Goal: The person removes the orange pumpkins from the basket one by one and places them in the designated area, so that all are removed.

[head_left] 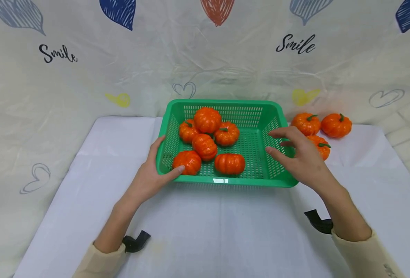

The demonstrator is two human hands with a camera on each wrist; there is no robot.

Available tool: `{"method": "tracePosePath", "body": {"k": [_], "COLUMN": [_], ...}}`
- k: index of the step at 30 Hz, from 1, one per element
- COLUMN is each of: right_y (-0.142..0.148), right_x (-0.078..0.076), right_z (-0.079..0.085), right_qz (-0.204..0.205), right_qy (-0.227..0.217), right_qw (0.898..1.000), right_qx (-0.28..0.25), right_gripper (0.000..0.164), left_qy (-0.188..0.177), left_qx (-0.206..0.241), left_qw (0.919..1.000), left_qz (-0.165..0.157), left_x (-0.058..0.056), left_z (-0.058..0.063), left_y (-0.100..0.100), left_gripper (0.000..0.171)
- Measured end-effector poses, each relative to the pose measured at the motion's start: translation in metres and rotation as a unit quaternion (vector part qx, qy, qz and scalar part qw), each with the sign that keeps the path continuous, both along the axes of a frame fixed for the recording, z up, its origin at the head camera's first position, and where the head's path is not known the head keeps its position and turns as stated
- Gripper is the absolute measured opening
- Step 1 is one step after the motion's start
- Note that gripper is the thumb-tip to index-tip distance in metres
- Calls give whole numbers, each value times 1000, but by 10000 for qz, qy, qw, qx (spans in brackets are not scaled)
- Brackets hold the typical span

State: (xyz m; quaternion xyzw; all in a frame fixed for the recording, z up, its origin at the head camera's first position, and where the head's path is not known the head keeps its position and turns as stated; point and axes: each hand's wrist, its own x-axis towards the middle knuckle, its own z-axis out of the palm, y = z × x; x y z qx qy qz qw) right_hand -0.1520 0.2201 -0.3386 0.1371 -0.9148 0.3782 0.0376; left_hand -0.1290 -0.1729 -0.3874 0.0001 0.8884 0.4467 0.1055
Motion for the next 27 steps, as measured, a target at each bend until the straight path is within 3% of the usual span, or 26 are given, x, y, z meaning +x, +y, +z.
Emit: {"method": "tracePosePath", "body": {"k": [11, 27], "right_y": [-24, -45], "right_x": [-4, -9], "right_z": [-12, -14], "right_qz": [615, 995], "right_qy": [53, -727], "right_qw": [9981, 9922], "right_qx": [-54, 204], "right_gripper": [33, 33], "left_qy": [27, 23], "left_qx": [8, -31], "left_qw": [10000, 10000], "left_qz": [-7, 5], "left_x": [0, 0], "left_z": [-1, -2], "left_y": [0, -1], "left_gripper": [102, 102]}}
